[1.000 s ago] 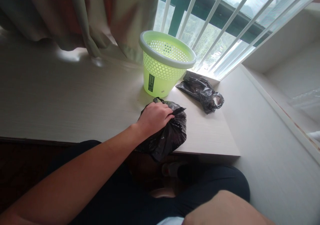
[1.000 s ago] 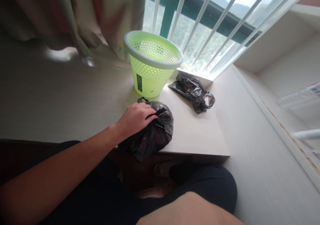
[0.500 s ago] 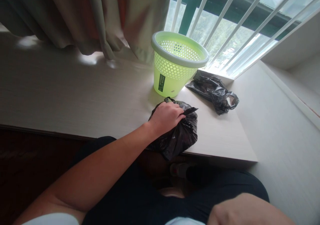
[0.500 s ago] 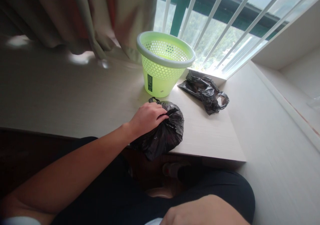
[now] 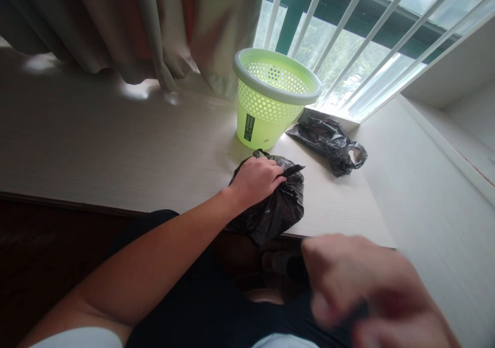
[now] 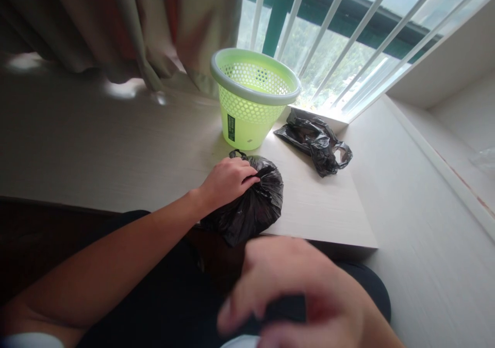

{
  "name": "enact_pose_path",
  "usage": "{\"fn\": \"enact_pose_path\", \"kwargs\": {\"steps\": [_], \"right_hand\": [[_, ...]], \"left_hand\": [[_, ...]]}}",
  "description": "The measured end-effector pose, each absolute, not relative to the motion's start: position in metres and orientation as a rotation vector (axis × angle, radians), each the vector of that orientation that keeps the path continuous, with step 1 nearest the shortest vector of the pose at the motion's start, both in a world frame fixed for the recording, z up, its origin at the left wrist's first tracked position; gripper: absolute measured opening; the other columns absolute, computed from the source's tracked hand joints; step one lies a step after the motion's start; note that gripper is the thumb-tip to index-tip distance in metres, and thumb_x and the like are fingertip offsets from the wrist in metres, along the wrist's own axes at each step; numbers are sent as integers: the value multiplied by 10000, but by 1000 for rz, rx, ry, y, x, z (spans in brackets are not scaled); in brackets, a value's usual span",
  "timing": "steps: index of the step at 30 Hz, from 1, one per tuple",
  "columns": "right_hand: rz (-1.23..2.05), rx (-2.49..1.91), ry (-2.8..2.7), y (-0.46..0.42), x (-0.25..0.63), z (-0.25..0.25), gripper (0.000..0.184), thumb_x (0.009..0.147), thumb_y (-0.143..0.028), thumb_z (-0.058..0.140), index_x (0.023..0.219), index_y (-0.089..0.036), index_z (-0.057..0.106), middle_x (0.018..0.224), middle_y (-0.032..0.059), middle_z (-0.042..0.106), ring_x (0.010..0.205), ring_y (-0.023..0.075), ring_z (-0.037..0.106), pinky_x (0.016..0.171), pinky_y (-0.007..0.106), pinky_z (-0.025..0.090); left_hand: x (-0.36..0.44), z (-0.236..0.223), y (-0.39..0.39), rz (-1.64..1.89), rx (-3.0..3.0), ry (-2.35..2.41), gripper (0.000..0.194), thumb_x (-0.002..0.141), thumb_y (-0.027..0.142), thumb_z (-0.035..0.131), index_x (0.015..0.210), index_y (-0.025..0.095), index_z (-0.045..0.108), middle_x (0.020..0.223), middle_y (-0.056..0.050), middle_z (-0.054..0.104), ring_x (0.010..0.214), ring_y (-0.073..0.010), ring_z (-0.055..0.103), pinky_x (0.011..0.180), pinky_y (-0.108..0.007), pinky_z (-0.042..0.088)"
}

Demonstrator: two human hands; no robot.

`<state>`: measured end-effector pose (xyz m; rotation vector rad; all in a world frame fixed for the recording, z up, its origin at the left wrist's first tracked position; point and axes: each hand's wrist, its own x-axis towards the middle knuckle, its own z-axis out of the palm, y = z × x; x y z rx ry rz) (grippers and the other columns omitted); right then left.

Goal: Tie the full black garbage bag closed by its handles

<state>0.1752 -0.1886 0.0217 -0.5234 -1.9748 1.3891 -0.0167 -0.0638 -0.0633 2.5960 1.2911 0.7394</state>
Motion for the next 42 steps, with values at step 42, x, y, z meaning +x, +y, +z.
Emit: {"fn": "enact_pose_path", "kwargs": {"steps": [42], "right_hand": [[1203, -1344, -1365, -80, 151, -60, 517, 793, -688, 808, 845, -178, 742, 625, -18, 576, 502, 89, 365, 454, 257, 233]], "left_hand": [[-20, -72, -56, 924, 2518, 1207, 208, 1047, 180, 553, 963, 166, 743, 986, -80, 749, 994, -236, 690, 927, -359, 510]]}}
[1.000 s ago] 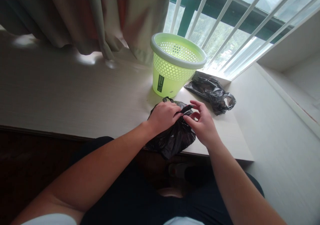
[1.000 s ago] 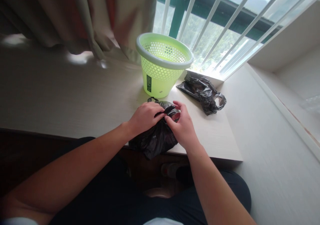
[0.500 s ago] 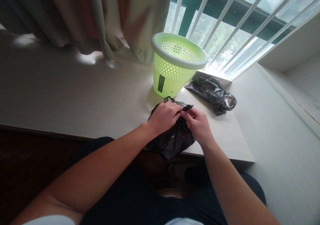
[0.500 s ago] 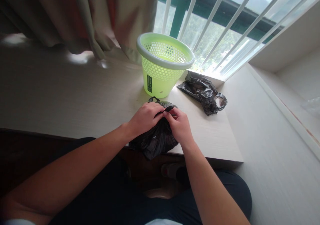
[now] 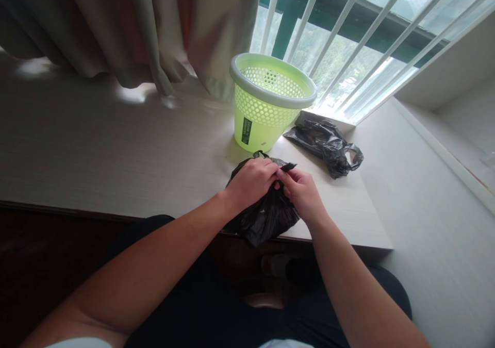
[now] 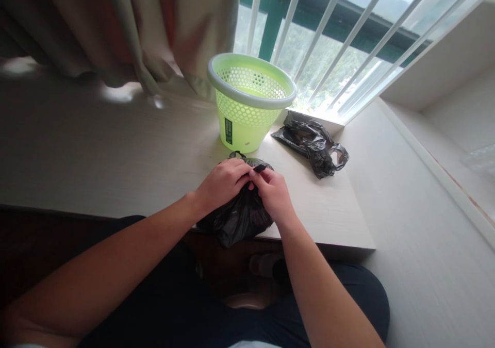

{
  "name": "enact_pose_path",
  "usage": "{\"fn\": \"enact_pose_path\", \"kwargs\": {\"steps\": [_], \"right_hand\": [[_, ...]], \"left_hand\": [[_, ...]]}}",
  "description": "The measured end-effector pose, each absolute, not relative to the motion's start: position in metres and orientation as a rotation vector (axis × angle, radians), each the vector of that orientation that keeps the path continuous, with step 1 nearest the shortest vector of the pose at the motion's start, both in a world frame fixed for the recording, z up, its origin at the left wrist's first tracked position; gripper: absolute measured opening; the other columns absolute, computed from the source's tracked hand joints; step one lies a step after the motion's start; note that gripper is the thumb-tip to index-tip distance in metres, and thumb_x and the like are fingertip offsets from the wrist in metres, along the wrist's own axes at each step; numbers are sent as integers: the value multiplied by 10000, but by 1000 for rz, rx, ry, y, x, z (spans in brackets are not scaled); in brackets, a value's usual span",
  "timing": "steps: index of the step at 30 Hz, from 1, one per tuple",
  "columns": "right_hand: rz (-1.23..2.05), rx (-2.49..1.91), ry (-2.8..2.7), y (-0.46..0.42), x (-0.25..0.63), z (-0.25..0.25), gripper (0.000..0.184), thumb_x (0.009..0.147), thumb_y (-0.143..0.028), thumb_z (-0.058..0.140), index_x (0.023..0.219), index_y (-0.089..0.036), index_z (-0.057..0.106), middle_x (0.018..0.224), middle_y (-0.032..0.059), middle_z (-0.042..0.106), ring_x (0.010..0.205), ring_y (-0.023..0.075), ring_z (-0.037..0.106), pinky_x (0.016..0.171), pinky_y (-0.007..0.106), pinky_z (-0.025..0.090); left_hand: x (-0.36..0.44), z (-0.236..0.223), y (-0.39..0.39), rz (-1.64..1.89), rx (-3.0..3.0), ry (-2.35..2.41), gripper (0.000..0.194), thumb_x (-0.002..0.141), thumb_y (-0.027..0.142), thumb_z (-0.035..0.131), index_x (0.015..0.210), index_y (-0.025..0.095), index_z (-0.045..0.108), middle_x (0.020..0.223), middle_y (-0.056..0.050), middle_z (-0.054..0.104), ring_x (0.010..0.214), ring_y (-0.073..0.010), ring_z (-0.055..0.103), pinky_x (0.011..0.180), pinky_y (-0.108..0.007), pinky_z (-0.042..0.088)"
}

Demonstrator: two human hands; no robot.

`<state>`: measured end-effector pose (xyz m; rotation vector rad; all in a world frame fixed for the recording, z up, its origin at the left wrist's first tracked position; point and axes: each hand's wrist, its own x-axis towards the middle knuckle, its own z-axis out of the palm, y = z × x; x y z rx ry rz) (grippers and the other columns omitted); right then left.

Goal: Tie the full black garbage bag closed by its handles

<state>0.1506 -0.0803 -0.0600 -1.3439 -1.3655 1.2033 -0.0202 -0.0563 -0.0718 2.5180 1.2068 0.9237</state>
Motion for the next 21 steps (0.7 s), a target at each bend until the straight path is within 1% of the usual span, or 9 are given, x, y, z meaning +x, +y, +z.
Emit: {"fn": "enact_pose_path", "kwargs": {"steps": [3, 5, 12, 17, 21], "right_hand": [[1206, -1393, -1347, -81, 151, -61, 584, 796, -741, 780, 675, -178, 678, 503, -36, 462, 462, 83, 330, 432, 257, 190], [1198, -1418, -1337, -80, 152, -61, 611, 791, -767, 766, 651, -179, 674, 462, -43, 422, 443, 85, 325, 424, 257, 177], [1208, -1424, -1305, -77, 149, -65, 661, 768, -811, 754, 603, -176, 670, 431, -48, 389, 418, 78, 292, 410, 267, 155], [1194, -1378, -1245, -75, 146, -70, 655, 744, -804, 779, 593, -177, 665, 456, -22, 468, 425, 76, 316, 412, 263, 161], [1196, -1380, -1216, -75, 146, -70, 643, 745, -787, 791, 589, -179, 649, 435, -37, 430, 419, 70, 303, 407, 259, 143]], "left_hand": [[-20, -75, -55, 995, 2522, 1169, 175, 1037, 175, 583, 964, 167, 741, 972, -69, 745, 989, -226, 690, 950, -348, 529], [-20, -76, -55, 1011, 2527, 1160, 150, 1032, 181, 603, 992, 164, 747, 971, -68, 747, 986, -225, 692, 948, -346, 537], [-19, -75, -55, 1041, 2495, 1184, 157, 1030, 206, 632, 922, 158, 735, 933, -64, 732, 953, -218, 675, 919, -336, 525], [-17, -71, -57, 1000, 2548, 1205, 147, 1026, 220, 649, 926, 167, 742, 872, -57, 706, 921, -229, 655, 881, -345, 500], [-18, -70, -58, 978, 2567, 1210, 144, 1027, 242, 656, 934, 177, 745, 881, -54, 713, 922, -229, 653, 852, -341, 476]]}}
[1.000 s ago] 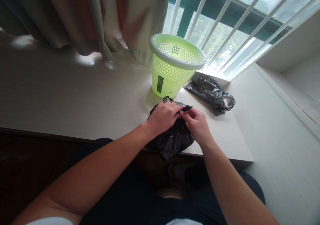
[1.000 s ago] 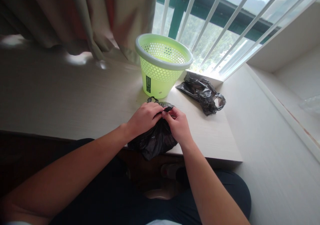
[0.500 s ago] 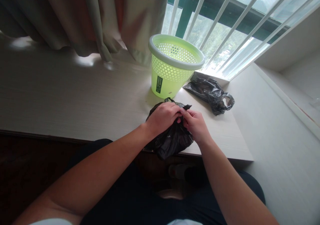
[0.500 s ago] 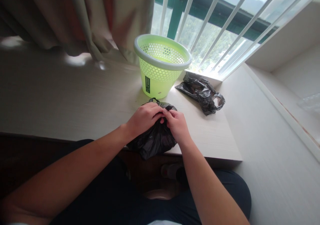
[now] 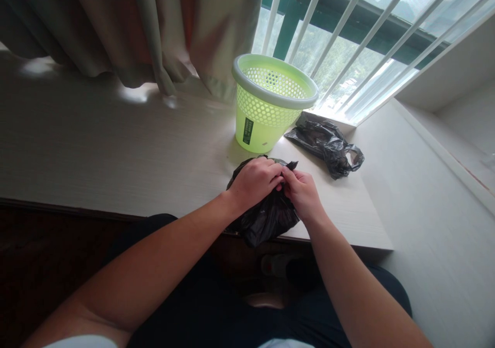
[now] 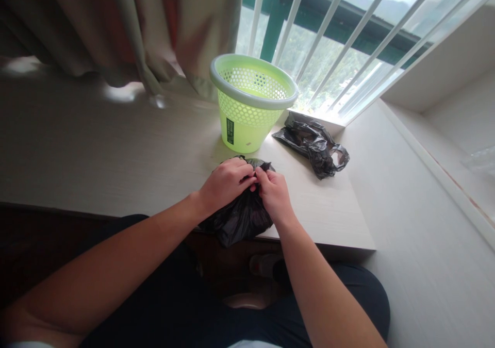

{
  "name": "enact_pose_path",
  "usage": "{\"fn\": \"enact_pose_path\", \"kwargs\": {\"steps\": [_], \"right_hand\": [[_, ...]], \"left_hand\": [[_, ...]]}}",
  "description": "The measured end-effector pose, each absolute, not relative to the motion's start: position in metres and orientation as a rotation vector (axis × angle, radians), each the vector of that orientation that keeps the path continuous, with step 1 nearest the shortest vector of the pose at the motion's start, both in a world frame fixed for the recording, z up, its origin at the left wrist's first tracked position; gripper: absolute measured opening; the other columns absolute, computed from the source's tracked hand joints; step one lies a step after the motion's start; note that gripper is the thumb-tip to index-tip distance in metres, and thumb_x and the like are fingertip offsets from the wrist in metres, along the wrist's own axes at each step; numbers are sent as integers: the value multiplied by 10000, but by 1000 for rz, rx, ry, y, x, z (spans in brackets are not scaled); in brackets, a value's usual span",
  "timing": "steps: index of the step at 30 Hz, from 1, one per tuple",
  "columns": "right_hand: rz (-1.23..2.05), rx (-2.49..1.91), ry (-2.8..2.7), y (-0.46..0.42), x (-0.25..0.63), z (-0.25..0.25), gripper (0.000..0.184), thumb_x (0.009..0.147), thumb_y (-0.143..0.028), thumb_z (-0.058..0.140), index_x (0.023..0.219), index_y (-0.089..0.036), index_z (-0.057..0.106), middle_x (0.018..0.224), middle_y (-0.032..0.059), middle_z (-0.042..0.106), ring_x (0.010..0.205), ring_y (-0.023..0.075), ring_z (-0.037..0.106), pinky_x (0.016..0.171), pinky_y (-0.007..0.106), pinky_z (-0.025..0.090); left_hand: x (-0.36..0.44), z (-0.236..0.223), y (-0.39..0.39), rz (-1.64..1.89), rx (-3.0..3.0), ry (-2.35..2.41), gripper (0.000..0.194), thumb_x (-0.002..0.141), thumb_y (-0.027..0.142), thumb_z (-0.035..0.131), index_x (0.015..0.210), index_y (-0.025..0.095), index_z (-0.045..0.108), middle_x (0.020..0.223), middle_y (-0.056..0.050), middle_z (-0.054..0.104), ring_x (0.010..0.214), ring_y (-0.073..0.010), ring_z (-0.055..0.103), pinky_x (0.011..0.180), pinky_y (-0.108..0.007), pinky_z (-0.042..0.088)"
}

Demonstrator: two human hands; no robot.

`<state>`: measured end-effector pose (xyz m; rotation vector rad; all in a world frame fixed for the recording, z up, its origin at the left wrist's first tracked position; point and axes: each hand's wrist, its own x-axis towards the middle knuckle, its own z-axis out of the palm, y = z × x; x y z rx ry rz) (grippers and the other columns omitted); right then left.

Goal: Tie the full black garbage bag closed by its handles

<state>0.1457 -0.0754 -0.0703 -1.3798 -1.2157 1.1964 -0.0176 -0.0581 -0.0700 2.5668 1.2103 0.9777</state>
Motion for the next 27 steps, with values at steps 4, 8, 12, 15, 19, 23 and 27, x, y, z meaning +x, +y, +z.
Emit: {"fn": "enact_pose_path", "kwargs": {"steps": [4, 8, 12, 15, 19, 23, 27], "right_hand": [[1233, -1409, -1192, -77, 147, -65, 624, 690, -763, 847, 620, -178, 640, 448, -41, 450, 420, 63, 308, 400, 248, 141], [1352, -1400, -1179, -79, 150, -59, 618, 636, -741, 889, 625, -179, 631, 431, -55, 427, 401, 55, 297, 394, 241, 125], [1442, -1363, -1151, -79, 153, -56, 577, 645, -683, 915, 640, -172, 646, 468, -36, 499, 400, 51, 328, 384, 231, 138], [1498, -1353, -1162, -78, 157, -55, 564, 655, -663, 920, 644, -162, 660, 534, -8, 576, 406, 45, 355, 376, 227, 142], [1592, -1328, -1144, -76, 163, -53, 525, 636, -604, 955, 710, -157, 690, 637, 12, 660, 428, 45, 398, 380, 212, 170], [1635, -1352, -1125, -74, 165, -50, 507, 636, -570, 971, 759, -149, 717, 677, 21, 688, 467, 61, 472, 385, 196, 214], [1652, -1359, -1122, -72, 166, -49, 485, 649, -548, 976, 786, -143, 748, 711, 29, 707, 503, 64, 517, 398, 188, 267]], "left_hand": [[-18, -69, -59, 964, 2602, 1270, 162, 1024, 261, 664, 899, 180, 728, 909, -58, 733, 950, -240, 662, 842, -359, 441], [-18, -66, -61, 930, 2638, 1337, 173, 1020, 292, 680, 888, 186, 715, 887, -54, 750, 959, -263, 675, 852, -394, 404], [-18, -65, -61, 912, 2611, 1319, 206, 1000, 340, 723, 873, 179, 706, 899, -60, 767, 962, -259, 694, 874, -385, 410], [-18, -63, -62, 917, 2583, 1304, 252, 985, 420, 741, 920, 178, 711, 930, -60, 783, 959, -252, 711, 881, -368, 431], [-18, -54, -70, 819, 2529, 1510, 275, 1080, 415, 562, 1038, 220, 751, 933, -75, 800, 916, -260, 742, 781, -354, 437], [-17, -43, -78, 573, 2434, 1716, 341, 1087, 397, 487, 1048, 234, 784, 913, -115, 805, 870, -307, 773, 694, -345, 434], [-18, -38, -80, 476, 2415, 1745, 409, 1077, 443, 481, 994, 220, 813, 920, -156, 806, 907, -345, 782, 731, -367, 480]]}}
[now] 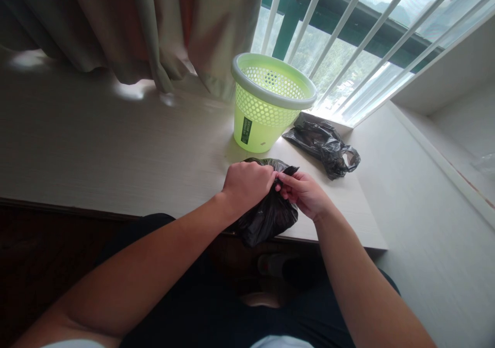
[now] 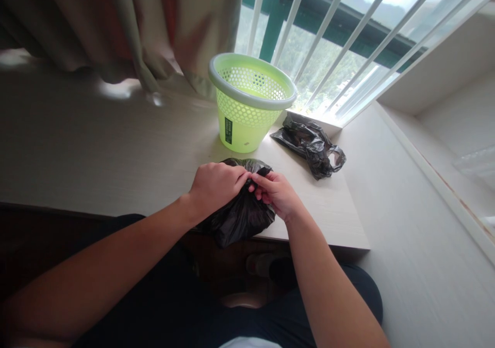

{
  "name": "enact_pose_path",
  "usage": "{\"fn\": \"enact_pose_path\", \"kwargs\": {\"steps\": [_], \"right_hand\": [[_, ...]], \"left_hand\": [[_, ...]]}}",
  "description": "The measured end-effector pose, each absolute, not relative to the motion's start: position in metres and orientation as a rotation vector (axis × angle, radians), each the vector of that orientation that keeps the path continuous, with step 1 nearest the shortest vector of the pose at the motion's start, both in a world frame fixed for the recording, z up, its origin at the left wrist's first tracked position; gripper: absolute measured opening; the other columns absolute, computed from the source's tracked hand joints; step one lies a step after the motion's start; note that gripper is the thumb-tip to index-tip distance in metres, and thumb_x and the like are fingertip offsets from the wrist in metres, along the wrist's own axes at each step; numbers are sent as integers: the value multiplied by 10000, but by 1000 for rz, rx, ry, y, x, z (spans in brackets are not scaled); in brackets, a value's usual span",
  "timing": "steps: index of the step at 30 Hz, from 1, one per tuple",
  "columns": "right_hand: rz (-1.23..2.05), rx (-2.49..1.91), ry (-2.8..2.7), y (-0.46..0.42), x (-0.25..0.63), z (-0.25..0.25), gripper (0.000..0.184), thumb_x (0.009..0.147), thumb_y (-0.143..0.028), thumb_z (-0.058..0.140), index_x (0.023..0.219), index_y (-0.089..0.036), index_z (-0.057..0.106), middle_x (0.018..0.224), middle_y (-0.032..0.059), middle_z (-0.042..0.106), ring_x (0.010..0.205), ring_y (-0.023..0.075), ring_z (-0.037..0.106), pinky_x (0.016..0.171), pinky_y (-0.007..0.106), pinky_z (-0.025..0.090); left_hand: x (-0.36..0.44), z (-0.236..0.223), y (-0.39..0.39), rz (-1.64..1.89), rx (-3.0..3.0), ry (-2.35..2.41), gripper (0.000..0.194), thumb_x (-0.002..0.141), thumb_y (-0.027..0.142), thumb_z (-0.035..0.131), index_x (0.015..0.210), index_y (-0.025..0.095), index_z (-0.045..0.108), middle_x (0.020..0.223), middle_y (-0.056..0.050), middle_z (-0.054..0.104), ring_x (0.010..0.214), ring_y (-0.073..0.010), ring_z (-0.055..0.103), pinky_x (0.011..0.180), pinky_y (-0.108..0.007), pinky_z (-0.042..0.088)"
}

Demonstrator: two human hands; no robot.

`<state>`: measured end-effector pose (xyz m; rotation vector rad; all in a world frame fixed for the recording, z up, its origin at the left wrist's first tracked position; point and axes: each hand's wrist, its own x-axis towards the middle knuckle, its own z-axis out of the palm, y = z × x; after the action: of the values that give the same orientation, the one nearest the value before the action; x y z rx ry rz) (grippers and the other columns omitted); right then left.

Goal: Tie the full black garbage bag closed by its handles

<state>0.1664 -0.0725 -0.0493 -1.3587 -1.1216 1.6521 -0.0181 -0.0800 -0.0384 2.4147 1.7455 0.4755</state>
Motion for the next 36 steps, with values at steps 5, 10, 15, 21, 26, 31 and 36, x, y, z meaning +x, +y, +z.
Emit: {"fn": "enact_pose_path", "kwargs": {"steps": [5, 10, 15, 21, 26, 31, 36], "right_hand": [[1673, -1322, -1122, -72, 170, -50, 457, 632, -501, 1001, 836, -151, 789, 750, 44, 735, 549, 78, 560, 418, 185, 310], [1683, -1291, -1140, -72, 173, -53, 434, 624, -471, 1011, 799, -143, 787, 726, 45, 716, 552, 75, 553, 417, 175, 292], [1699, -1260, -1195, -73, 174, -53, 392, 656, -446, 1000, 792, -151, 780, 619, 13, 639, 529, 67, 487, 431, 184, 273], [1699, -1277, -1204, -72, 176, -55, 393, 623, -421, 1010, 809, -170, 772, 582, 5, 628, 516, 73, 475, 447, 192, 258], [1674, -1289, -1202, -73, 176, -59, 369, 617, -396, 1008, 815, -181, 782, 571, 0, 619, 506, 75, 458, 447, 200, 222], [1616, -1318, -1219, -75, 172, -58, 371, 596, -392, 1007, 816, -183, 794, 561, -2, 616, 487, 76, 437, 443, 214, 208], [1538, -1362, -1252, -77, 170, -57, 401, 588, -418, 997, 846, -181, 804, 555, -6, 616, 461, 71, 405, 440, 230, 200]], "left_hand": [[-23, -42, -75, 577, 2327, 1624, 320, 1041, 394, 543, 1086, 279, 838, 983, -109, 824, 906, -296, 775, 758, -347, 490], [-27, -45, -65, 698, 2058, 1252, 226, 949, 235, 632, 997, 239, 853, 800, -3, 797, 606, -140, 654, 656, -266, 448], [-30, -46, -61, 704, 2076, 1153, 194, 885, 170, 689, 941, 207, 871, 785, -11, 792, 717, -150, 664, 674, -257, 424], [-30, -51, -60, 682, 2106, 1161, 192, 885, 187, 691, 988, 205, 852, 862, -18, 795, 783, -161, 661, 704, -260, 431], [-28, -53, -61, 680, 2138, 1189, 156, 891, 224, 693, 965, 205, 828, 881, -20, 791, 776, -163, 656, 692, -267, 422], [-27, -53, -61, 680, 2174, 1210, 144, 909, 259, 683, 937, 205, 813, 882, -30, 788, 758, -170, 658, 672, -274, 418], [-27, -55, -59, 690, 2197, 1208, 132, 912, 256, 683, 914, 195, 800, 863, -38, 776, 744, -173, 648, 673, -275, 424]]}}
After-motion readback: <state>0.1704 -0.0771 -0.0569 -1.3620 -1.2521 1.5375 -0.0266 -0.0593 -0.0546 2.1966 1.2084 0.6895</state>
